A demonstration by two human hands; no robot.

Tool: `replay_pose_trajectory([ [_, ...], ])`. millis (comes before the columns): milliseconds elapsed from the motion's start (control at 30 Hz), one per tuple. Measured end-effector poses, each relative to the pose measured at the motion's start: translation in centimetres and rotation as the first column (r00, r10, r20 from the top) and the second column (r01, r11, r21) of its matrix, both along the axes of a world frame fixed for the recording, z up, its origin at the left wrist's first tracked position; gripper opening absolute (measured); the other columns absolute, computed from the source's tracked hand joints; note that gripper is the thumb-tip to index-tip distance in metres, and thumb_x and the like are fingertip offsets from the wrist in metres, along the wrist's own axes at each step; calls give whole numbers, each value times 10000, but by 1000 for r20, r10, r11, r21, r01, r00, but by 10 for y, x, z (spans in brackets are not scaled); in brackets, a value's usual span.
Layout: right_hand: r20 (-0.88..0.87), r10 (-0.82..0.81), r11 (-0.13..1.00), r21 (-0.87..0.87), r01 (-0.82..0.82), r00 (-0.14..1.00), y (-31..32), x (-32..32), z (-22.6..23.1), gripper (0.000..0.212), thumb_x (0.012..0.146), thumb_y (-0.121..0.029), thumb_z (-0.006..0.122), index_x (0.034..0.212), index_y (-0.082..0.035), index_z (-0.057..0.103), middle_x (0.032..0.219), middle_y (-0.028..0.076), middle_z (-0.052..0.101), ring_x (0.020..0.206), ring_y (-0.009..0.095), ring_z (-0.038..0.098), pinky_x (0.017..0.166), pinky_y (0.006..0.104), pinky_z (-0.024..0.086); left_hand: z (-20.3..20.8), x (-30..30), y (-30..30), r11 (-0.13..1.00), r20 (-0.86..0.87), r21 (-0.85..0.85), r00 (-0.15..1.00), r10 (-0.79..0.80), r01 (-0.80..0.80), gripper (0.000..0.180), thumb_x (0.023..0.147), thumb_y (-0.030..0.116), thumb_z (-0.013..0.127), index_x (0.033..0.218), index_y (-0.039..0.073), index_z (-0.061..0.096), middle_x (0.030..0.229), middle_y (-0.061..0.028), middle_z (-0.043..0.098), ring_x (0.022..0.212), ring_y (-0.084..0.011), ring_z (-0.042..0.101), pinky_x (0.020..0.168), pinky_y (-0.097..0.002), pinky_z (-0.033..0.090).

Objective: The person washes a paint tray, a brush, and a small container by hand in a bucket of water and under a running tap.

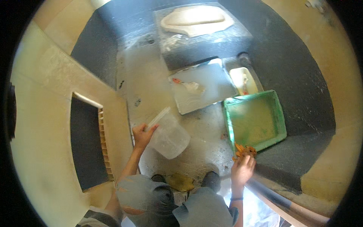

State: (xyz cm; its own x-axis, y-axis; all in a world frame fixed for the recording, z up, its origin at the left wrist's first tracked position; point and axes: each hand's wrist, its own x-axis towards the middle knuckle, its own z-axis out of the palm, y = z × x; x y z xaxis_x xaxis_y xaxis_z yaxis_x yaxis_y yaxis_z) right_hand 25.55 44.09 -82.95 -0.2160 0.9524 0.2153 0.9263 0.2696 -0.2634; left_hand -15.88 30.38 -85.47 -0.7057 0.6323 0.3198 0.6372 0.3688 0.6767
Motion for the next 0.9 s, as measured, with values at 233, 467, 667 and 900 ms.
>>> replay_pose_trajectory([
  [233, 57, 4, 1000, -6, -3, 998, -6, -6, 0, 425, 861, -193, 717, 1242, -58, 585, 1300, 220, 586, 1175, 403, 610, 941, 491, 545, -2, -82, 12, 999, 557, 0, 830, 42, -50, 647, 793, 443, 880, 545, 76, 408, 546, 67, 401, 533, -68, 340, 466, -326, 264],
  [467, 70, 30, 999, 32, -32, 997, -12, -7, 6, 518, 835, -167, 700, 1333, -84, 583, 1438, 219, 539, 1197, 409, 623, 950, 470, 572, 0, -136, 22, 995, 787, 94, 610, -93, 30, 619, 959, 609, 604, 1057, 15, 747, 1001, -106, 733, 874, -193, 680, 836, -353, 542],
  [667, 30, -24, 996, 82, 22, 999, -16, -5, 12, 637, 833, -173, 682, 1430, -93, 473, 1411, 212, 515, 1163, 428, 619, 896, 471, 595, 69, -115, 64, 951, 877, 309, 390, -282, -6, 717, 953, 672, 563, 1257, 32, 673, 1231, -149, 682, 1104, -241, 654, 927, -386, 544],
  [900, -151, 94, 972, 226, -58, 984, 20, -45, 101, 521, 851, -210, 748, 1291, -21, 543, 1377, 248, 525, 1194, 434, 589, 952, 484, 547, 136, -127, 89, 895, 832, 397, 332, -444, 204, 514, 967, 494, 659, 1231, 53, 682, 1161, -96, 707, 1021, -217, 669, 892, -375, 549],
])
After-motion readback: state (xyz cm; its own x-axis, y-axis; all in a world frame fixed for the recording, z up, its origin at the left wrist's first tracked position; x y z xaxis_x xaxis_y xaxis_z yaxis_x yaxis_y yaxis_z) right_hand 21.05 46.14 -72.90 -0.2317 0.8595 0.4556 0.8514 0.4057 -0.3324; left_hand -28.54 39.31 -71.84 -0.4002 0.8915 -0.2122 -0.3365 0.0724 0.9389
